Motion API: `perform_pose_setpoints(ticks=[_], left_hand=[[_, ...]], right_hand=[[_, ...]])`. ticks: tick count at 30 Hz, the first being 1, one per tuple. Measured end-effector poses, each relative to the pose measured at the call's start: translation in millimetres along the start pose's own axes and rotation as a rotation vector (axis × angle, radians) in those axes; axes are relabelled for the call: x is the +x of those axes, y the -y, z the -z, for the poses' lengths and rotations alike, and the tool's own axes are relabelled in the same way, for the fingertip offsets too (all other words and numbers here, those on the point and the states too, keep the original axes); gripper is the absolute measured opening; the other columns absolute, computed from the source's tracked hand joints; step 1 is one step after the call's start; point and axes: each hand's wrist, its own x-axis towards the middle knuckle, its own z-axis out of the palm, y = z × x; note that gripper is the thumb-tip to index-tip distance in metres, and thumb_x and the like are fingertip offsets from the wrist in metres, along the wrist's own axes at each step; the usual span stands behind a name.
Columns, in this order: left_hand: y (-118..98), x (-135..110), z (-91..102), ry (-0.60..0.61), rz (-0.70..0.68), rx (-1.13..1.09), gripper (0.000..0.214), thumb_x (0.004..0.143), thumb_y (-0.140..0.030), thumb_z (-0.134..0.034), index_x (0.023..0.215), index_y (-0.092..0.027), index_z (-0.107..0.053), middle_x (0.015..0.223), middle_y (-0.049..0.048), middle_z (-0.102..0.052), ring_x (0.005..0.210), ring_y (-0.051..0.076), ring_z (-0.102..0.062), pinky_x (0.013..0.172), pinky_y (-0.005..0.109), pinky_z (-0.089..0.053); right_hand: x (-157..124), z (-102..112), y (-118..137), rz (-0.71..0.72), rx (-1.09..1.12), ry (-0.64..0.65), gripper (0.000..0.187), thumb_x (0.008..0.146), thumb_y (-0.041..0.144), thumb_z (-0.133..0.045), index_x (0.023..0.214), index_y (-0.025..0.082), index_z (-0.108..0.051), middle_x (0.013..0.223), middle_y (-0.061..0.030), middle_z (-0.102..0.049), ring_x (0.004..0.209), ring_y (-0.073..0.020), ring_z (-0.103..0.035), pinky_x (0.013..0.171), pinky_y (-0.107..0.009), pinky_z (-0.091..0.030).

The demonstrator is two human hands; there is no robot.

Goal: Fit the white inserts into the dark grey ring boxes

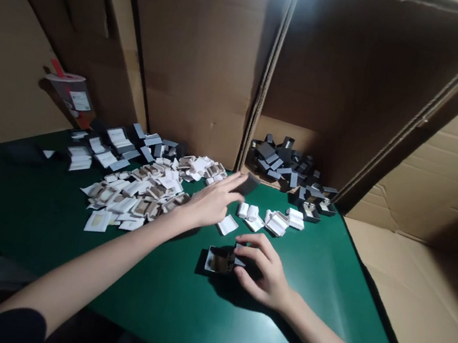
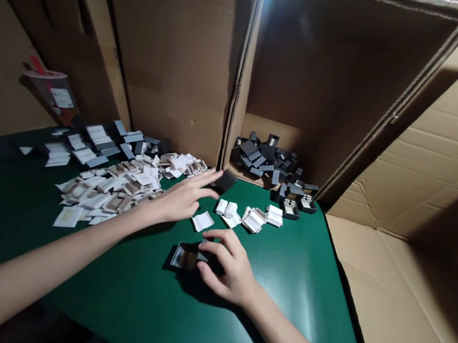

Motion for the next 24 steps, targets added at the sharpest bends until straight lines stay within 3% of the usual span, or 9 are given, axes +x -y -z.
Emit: perform_pose_setpoints(ticks=[2,4,7,11,14,17,21,24], left_hand=[[-5.8,8.2,-7.3,-0.100,-0.111,0.031,0.064,0.064,0.008,-0.038,0.119,-0.019,-0.058,0.149,0.0067,-0.032,0.137,0.023,-0.029,0.111,0.047,-0.028],[-9.6,4.2,-17.0,-0.134,-0.161,0.039,0.066,0.066,0.007,-0.039,0.126,-0.018,-0.052,0.154,0.0066,-0.020,0.142,0.024,-0.018,0.113,0.048,-0.024],[-5.3,-12.4,-32.2,-0.117,-0.091,0.017,0.060,0.070,0.004,-0.040,0.124,-0.018,-0.053,0.149,0.0080,-0.030,0.137,0.024,-0.028,0.111,0.047,-0.030],[7.6,-27.3,-43.0,-0.106,0.058,-0.031,0.052,0.071,0.004,-0.039,0.116,-0.017,-0.057,0.118,0.0076,-0.060,0.112,0.022,-0.051,0.097,0.041,-0.044],[9.7,-28.3,-43.9,-0.045,0.093,-0.035,0.043,0.077,0.000,-0.040,0.111,-0.016,-0.059,0.104,0.0068,-0.064,0.099,0.022,-0.055,0.088,0.038,-0.047],[8.1,-27.7,-43.4,0.036,0.060,-0.039,0.036,0.080,-0.004,-0.043,0.110,-0.016,-0.060,0.104,0.0077,-0.062,0.098,0.023,-0.054,0.085,0.037,-0.047],[9.6,-28.7,-44.4,0.083,0.060,-0.048,0.048,0.072,0.003,-0.043,0.111,-0.018,-0.061,0.100,0.0071,-0.059,0.096,0.021,-0.052,0.082,0.034,-0.047],[11.7,-29.4,-46.5,0.059,0.174,-0.039,0.038,0.076,-0.002,-0.047,0.107,-0.017,-0.063,0.091,0.0070,-0.057,0.091,0.022,-0.052,0.080,0.034,-0.046]], right_hand=[[1.8,0.7,-0.5,-0.028,0.033,-0.015,0.031,0.081,0.017,-0.055,0.111,0.023,-0.052,0.114,-0.0117,-0.054,0.103,-0.0234,-0.055,0.083,-0.041,-0.050],[3.8,1.2,-1.2,-0.077,0.064,-0.037,0.028,0.083,0.018,-0.053,0.110,0.023,-0.051,0.114,-0.0113,-0.054,0.105,-0.0229,-0.054,0.086,-0.040,-0.049],[5.5,1.5,-3.1,-0.182,0.110,-0.069,0.025,0.086,0.020,-0.050,0.111,0.022,-0.050,0.118,-0.0118,-0.054,0.108,-0.0224,-0.053,0.086,-0.039,-0.049],[4.3,1.3,-10.4,-0.378,0.246,-0.112,0.020,0.089,0.025,-0.048,0.109,0.022,-0.046,0.113,-0.0093,-0.058,0.100,-0.0197,-0.056,0.082,-0.035,-0.049],[2.3,2.9,-17.7,-0.453,0.305,-0.193,0.020,0.088,0.029,-0.051,0.106,0.023,-0.047,0.101,-0.0058,-0.057,0.094,-0.0184,-0.056,0.080,-0.034,-0.049],[1.4,6.7,-20.6,-0.413,0.211,-0.225,0.020,0.084,0.029,-0.057,0.102,0.023,-0.049,0.097,-0.0047,-0.054,0.092,-0.0187,-0.054,0.078,-0.034,-0.049],[2.2,9.9,-16.2,-0.278,-0.027,-0.059,0.017,0.080,0.030,-0.064,0.091,0.022,-0.052,0.090,-0.0047,-0.054,0.086,-0.0198,-0.052,0.074,-0.035,-0.047],[0.8,8.4,-13.8,-0.192,-0.161,0.031,0.020,0.080,0.036,-0.066,0.086,0.023,-0.052,0.086,-0.0051,-0.056,0.081,-0.0205,-0.051,0.069,-0.035,-0.044]])
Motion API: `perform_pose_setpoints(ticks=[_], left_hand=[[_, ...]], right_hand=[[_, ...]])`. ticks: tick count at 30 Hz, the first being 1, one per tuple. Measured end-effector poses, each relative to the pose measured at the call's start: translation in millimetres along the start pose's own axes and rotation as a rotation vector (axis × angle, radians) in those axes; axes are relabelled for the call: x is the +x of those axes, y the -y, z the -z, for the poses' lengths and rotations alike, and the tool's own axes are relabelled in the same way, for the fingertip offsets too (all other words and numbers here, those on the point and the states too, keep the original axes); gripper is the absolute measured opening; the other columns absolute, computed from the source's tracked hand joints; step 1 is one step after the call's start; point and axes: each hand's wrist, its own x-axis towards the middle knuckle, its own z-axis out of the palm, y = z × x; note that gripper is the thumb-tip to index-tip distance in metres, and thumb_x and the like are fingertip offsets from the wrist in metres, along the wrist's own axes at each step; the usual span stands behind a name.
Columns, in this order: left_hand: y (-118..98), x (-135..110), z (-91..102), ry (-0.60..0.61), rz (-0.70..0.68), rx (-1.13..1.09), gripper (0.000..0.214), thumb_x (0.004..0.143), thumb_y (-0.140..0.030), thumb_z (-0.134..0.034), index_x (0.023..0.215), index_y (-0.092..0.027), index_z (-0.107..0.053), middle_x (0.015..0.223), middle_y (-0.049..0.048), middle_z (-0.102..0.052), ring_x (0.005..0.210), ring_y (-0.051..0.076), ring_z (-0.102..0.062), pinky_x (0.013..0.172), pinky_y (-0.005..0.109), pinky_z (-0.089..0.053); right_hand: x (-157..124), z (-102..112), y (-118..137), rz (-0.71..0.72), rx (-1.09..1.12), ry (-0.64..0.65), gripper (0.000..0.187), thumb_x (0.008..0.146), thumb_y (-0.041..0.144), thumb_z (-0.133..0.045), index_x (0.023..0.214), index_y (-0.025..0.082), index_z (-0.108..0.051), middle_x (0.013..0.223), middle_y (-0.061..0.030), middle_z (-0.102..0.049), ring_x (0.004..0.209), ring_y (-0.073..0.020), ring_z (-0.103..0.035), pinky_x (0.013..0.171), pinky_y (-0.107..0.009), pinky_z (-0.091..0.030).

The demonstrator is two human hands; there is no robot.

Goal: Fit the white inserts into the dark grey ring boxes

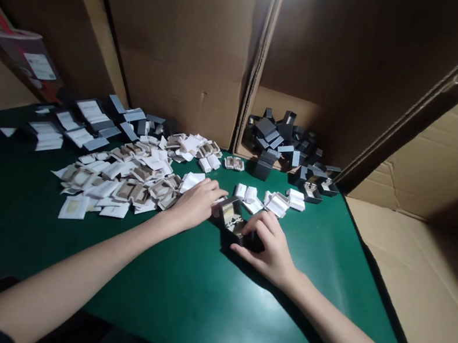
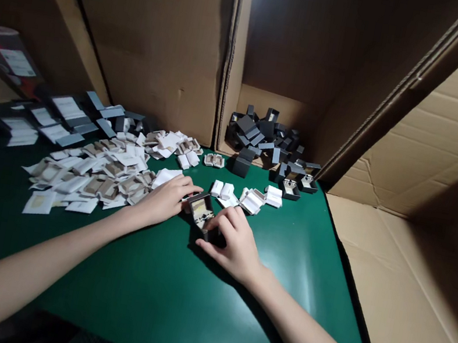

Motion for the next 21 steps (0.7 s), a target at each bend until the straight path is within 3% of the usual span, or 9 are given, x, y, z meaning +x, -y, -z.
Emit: perform_pose_setpoints(ticks=[4,8,14,19,21], left_hand=[[-0.5,-0.6,-0.7,-0.057,0.094,-0.004,0.014,0.082,-0.016,-0.054,0.088,-0.017,-0.066,0.085,0.0058,-0.055,0.090,0.023,-0.052,0.080,0.036,-0.044],[-1.6,0.6,2.5,-0.121,0.127,-0.123,0.011,0.080,-0.018,-0.055,0.073,-0.017,-0.064,0.081,0.0043,-0.054,0.082,0.020,-0.052,0.071,0.031,-0.042],[-1.4,7.6,6.4,-0.207,0.213,-0.618,0.011,0.077,-0.025,-0.056,0.072,-0.015,-0.057,0.070,0.0003,-0.059,0.063,0.012,-0.053,0.059,0.023,-0.040],[-9.4,8.8,6.9,-0.213,0.397,-1.193,0.021,0.077,-0.033,-0.063,0.082,-0.016,-0.054,0.061,-0.0012,-0.056,0.052,0.008,-0.051,0.044,0.017,-0.033],[-12.7,8.2,6.8,-0.207,0.402,-1.269,0.022,0.075,-0.031,-0.067,0.084,-0.015,-0.054,0.059,-0.0013,-0.056,0.052,0.008,-0.052,0.044,0.016,-0.034]], right_hand=[[-4.0,-3.7,-3.1,0.022,-0.072,-0.011,0.028,0.077,0.042,-0.069,0.083,0.022,-0.050,0.079,-0.0035,-0.058,0.073,-0.0188,-0.050,0.064,-0.033,-0.042],[-5.3,-4.7,-6.5,-0.043,-0.158,-0.091,0.027,0.079,0.043,-0.067,0.082,0.022,-0.051,0.076,-0.0032,-0.057,0.071,-0.0186,-0.050,0.062,-0.032,-0.041],[-3.3,-1.6,-6.3,-0.080,-0.107,-0.016,0.021,0.086,0.041,-0.057,0.090,0.021,-0.057,0.081,-0.0058,-0.059,0.077,-0.0200,-0.054,0.066,-0.033,-0.046],[-2.1,0.9,-4.9,-0.093,0.072,0.044,0.017,0.094,0.028,-0.045,0.098,0.022,-0.059,0.092,-0.0071,-0.061,0.085,-0.0182,-0.058,0.074,-0.033,-0.049],[-1.4,2.1,-3.0,-0.108,0.125,0.050,0.015,0.092,0.027,-0.047,0.098,0.022,-0.061,0.096,-0.0075,-0.061,0.089,-0.0180,-0.058,0.077,-0.033,-0.049]])
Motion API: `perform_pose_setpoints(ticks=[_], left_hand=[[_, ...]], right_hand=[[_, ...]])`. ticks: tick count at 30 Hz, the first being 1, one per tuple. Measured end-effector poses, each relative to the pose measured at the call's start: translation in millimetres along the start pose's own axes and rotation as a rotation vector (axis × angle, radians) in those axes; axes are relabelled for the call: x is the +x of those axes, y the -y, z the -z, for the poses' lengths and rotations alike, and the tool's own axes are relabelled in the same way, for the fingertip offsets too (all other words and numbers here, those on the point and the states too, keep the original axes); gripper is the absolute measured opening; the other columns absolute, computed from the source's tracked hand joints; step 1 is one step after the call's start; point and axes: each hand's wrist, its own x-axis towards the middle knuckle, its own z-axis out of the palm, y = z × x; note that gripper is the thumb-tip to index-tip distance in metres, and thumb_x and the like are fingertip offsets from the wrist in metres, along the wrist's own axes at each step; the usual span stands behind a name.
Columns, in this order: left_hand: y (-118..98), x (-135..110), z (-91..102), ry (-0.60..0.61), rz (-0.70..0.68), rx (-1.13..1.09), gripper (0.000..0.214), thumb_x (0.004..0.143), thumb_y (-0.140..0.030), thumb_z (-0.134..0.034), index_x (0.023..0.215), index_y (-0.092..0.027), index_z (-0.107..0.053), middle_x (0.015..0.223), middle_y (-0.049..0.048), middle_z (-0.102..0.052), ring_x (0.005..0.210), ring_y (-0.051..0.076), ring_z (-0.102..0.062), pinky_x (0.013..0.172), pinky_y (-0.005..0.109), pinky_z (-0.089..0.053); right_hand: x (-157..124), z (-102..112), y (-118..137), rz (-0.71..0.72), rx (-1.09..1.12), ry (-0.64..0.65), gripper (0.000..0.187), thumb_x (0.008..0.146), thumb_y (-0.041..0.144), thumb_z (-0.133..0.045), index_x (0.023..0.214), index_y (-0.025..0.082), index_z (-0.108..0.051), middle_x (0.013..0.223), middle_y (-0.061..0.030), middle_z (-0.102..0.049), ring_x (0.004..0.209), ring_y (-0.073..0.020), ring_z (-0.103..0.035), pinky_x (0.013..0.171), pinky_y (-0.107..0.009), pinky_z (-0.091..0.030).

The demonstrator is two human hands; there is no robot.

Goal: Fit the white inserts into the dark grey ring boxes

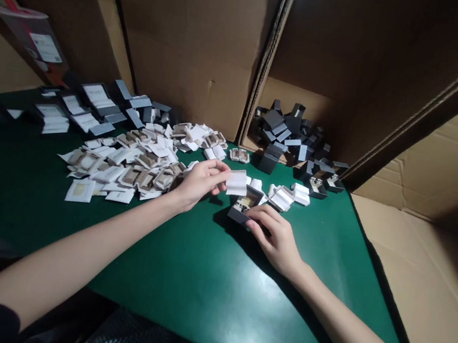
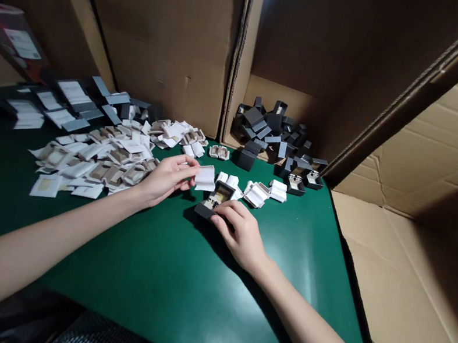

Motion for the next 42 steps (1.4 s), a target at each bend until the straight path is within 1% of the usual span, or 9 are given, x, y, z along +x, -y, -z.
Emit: perform_pose_setpoints(ticks=[4,8,13,18,25,30,35,38,42], left_hand=[[-0.1,-3.0,-4.3,0.058,0.019,-0.050,0.024,0.074,-0.027,-0.069,0.088,-0.013,-0.055,0.059,-0.0016,-0.057,0.047,0.006,-0.051,0.044,0.016,-0.040],[2.0,-6.1,-8.6,0.107,0.052,-0.056,0.029,0.072,-0.024,-0.070,0.094,-0.013,-0.054,0.065,-0.0012,-0.059,0.052,0.008,-0.056,0.046,0.019,-0.047],[11.2,-9.9,-13.4,0.155,0.016,0.041,0.035,0.072,-0.026,-0.071,0.098,-0.015,-0.052,0.068,-0.0028,-0.059,0.048,0.006,-0.052,0.044,0.016,-0.043],[20.5,-11.5,-15.9,0.184,-0.010,0.161,0.032,0.075,-0.031,-0.069,0.098,-0.017,-0.051,0.069,-0.0039,-0.058,0.047,0.004,-0.047,0.043,0.015,-0.036],[23.3,-12.8,-17.1,0.169,-0.087,0.236,0.032,0.076,-0.031,-0.068,0.100,-0.018,-0.051,0.076,-0.0019,-0.059,0.066,0.010,-0.055,0.061,0.021,-0.044],[24.0,-11.1,-15.0,0.089,-0.300,0.412,0.027,0.075,-0.028,-0.069,0.095,-0.019,-0.054,0.096,0.0029,-0.054,0.091,0.016,-0.056,0.075,0.027,-0.047],[15.3,-13.2,-13.5,0.268,-0.359,0.569,0.038,0.071,-0.025,-0.072,0.104,-0.022,-0.052,0.124,0.0069,-0.046,0.121,0.023,-0.046,0.096,0.034,-0.043],[11.7,-15.1,-13.8,0.336,-0.327,0.650,0.044,0.072,-0.026,-0.071,0.111,-0.025,-0.051,0.126,0.0056,-0.047,0.124,0.025,-0.044,0.102,0.038,-0.039],[11.6,-15.2,-14.0,0.341,-0.321,0.695,0.040,0.075,-0.027,-0.069,0.110,-0.025,-0.051,0.125,0.0049,-0.047,0.128,0.025,-0.040,0.105,0.040,-0.036]], right_hand=[[1.1,1.5,2.6,-0.056,0.078,-0.006,0.013,0.088,0.027,-0.054,0.098,0.021,-0.061,0.096,-0.0062,-0.061,0.085,-0.0171,-0.058,0.074,-0.032,-0.049],[1.4,0.0,-4.6,-0.222,0.289,-0.135,0.014,0.085,0.032,-0.058,0.093,0.021,-0.057,0.088,-0.0035,-0.062,0.075,-0.0153,-0.058,0.070,-0.031,-0.050],[0.4,-2.6,-13.0,-0.251,0.421,-0.239,0.015,0.083,0.032,-0.062,0.089,0.021,-0.055,0.086,-0.0023,-0.061,0.075,-0.0146,-0.058,0.070,-0.029,-0.049],[2.1,0.5,-8.0,-0.236,0.339,-0.181,0.013,0.085,0.032,-0.058,0.084,0.019,-0.061,0.083,-0.0033,-0.061,0.078,-0.0160,-0.057,0.071,-0.030,-0.046],[4.6,3.1,-4.5,-0.189,0.271,-0.158,0.014,0.086,0.026,-0.057,0.086,0.020,-0.069,0.086,-0.0045,-0.066,0.082,-0.0170,-0.060,0.076,-0.032,-0.045],[5.2,0.8,-5.5,-0.266,0.213,-0.222,0.016,0.086,0.025,-0.056,0.088,0.020,-0.071,0.088,-0.0050,-0.066,0.083,-0.0176,-0.061,0.075,-0.032,-0.047],[5.1,-0.2,-4.0,-0.210,0.122,-0.177,0.020,0.088,0.022,-0.052,0.096,0.019,-0.070,0.094,-0.0064,-0.064,0.089,-0.0177,-0.060,0.080,-0.032,-0.048],[4.4,-0.8,-4.8,-0.172,0.049,-0.152,0.020,0.088,0.020,-0.051,0.099,0.020,-0.069,0.096,-0.0069,-0.063,0.090,-0.0181,-0.059,0.081,-0.033,-0.049],[3.5,-1.6,-5.5,-0.124,-0.132,-0.139,0.022,0.089,0.021,-0.050,0.101,0.021,-0.068,0.098,-0.0077,-0.060,0.092,-0.0202,-0.056,0.083,-0.038,-0.049]])
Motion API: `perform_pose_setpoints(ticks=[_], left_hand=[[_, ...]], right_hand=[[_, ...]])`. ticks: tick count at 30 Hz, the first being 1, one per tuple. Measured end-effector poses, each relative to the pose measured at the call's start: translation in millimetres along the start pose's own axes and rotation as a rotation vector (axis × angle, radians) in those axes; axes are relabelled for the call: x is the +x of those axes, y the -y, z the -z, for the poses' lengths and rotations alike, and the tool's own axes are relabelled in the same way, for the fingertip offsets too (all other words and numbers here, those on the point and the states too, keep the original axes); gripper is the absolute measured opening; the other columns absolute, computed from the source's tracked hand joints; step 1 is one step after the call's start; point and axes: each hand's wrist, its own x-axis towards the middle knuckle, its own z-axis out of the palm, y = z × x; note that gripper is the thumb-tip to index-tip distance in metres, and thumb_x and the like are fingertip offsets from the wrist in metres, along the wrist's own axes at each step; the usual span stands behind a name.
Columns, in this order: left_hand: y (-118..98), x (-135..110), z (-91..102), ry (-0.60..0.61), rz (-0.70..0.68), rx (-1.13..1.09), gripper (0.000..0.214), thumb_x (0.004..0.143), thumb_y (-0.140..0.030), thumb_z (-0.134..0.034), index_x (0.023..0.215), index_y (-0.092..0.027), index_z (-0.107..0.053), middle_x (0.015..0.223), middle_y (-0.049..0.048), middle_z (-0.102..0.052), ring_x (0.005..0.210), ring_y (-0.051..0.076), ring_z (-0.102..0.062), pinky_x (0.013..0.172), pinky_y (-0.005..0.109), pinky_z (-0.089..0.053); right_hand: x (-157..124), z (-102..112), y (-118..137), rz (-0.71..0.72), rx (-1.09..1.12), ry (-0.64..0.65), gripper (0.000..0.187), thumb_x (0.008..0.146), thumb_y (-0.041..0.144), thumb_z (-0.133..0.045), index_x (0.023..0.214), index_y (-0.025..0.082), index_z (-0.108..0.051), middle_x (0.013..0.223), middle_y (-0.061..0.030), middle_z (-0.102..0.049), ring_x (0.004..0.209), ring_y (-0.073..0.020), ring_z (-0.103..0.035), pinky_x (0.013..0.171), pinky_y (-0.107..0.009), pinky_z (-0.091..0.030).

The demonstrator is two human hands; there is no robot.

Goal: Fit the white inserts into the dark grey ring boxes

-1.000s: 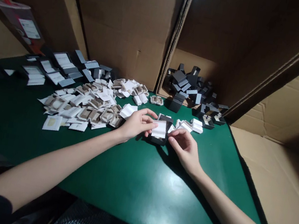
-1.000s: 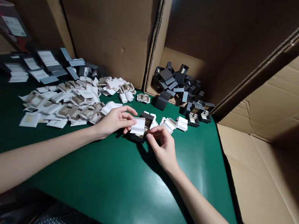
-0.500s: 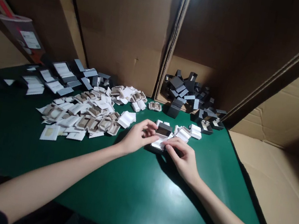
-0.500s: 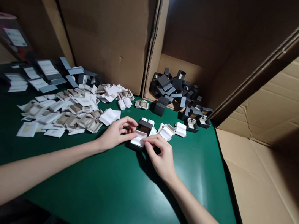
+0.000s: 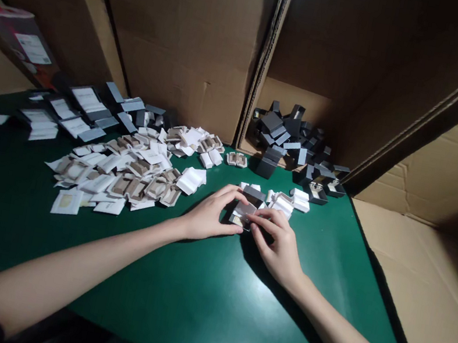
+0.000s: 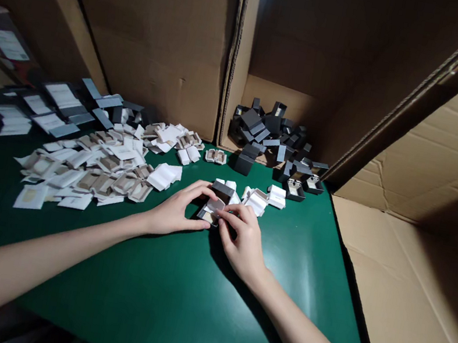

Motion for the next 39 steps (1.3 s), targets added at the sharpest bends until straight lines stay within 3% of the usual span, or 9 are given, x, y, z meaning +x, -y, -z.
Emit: perform_pose_setpoints(ticks=[5,10,15,22,25,28,34,39], left_hand=[[-0.8,0.4,-0.2,0.006,-0.003,0.033,0.029,0.075,-0.029,-0.069,0.098,-0.022,-0.051,0.128,0.0059,-0.044,0.126,0.024,-0.043,0.103,0.037,-0.038],[-1.8,-1.7,-1.6,0.018,-0.030,0.233,0.023,0.080,-0.037,-0.064,0.092,-0.020,-0.053,0.131,0.0092,-0.043,0.126,0.028,-0.041,0.100,0.043,-0.039],[-1.0,-3.8,-2.1,0.044,-0.095,0.428,0.025,0.084,-0.042,-0.060,0.095,-0.020,-0.057,0.132,0.0109,-0.044,0.128,0.030,-0.036,0.101,0.047,-0.036],[-3.1,-4.4,-3.2,0.037,-0.097,0.406,0.024,0.085,-0.041,-0.058,0.098,-0.021,-0.060,0.130,0.0097,-0.045,0.122,0.028,-0.041,0.100,0.045,-0.038],[-3.5,-4.9,-4.4,0.037,-0.074,0.410,0.024,0.084,-0.038,-0.059,0.100,-0.020,-0.061,0.127,0.0109,-0.045,0.119,0.029,-0.043,0.099,0.045,-0.040],[-3.2,-6.2,-5.5,0.039,-0.081,0.416,0.026,0.083,-0.035,-0.061,0.104,-0.021,-0.061,0.128,0.0112,-0.045,0.122,0.030,-0.042,0.100,0.047,-0.039],[-3.9,-8.9,-5.6,0.045,-0.117,0.384,0.029,0.086,-0.035,-0.057,0.112,-0.021,-0.060,0.129,0.0113,-0.047,0.122,0.029,-0.043,0.102,0.045,-0.038],[-9.1,-8.5,-2.7,0.066,-0.124,0.361,0.020,0.087,-0.033,-0.056,0.102,-0.021,-0.062,0.129,0.0090,-0.048,0.118,0.027,-0.046,0.101,0.042,-0.039]], right_hand=[[-1.1,-1.0,1.0,0.045,-0.227,-0.029,0.025,0.088,0.029,-0.053,0.107,0.021,-0.067,0.108,-0.0111,-0.051,0.101,-0.0248,-0.049,0.085,-0.043,-0.047],[-3.4,-1.2,-1.8,0.025,-0.210,-0.020,0.026,0.088,0.030,-0.053,0.111,0.022,-0.065,0.120,-0.0114,-0.045,0.109,-0.0253,-0.044,0.093,-0.046,-0.044],[-4.1,-2.0,-4.0,0.017,-0.186,0.024,0.021,0.089,0.030,-0.052,0.102,0.023,-0.067,0.123,-0.0104,-0.043,0.116,-0.0254,-0.042,0.099,-0.046,-0.041],[-4.1,-1.0,-1.3,0.054,-0.234,0.010,0.022,0.090,0.029,-0.051,0.104,0.022,-0.066,0.123,-0.0117,-0.045,0.117,-0.0262,-0.042,0.096,-0.044,-0.041],[-6.5,1.8,4.0,0.171,-0.307,-0.046,0.021,0.089,0.024,-0.052,0.106,0.022,-0.065,0.112,-0.0108,-0.055,0.105,-0.0238,-0.050,0.087,-0.042,-0.041],[-7.7,2.8,8.8,0.266,-0.379,-0.003,0.023,0.089,0.021,-0.051,0.109,0.024,-0.062,0.107,-0.0069,-0.064,0.092,-0.0204,-0.055,0.082,-0.040,-0.037],[-3.8,1.5,10.3,0.228,-0.488,0.072,0.026,0.092,0.029,-0.047,0.113,0.021,-0.059,0.120,-0.0065,-0.063,0.098,-0.0228,-0.053,0.085,-0.040,-0.033],[-5.7,1.0,10.3,0.201,-0.608,0.098,0.024,0.092,0.033,-0.046,0.104,0.020,-0.062,0.124,-0.0064,-0.059,0.100,-0.0257,-0.049,0.086,-0.042,-0.031]])
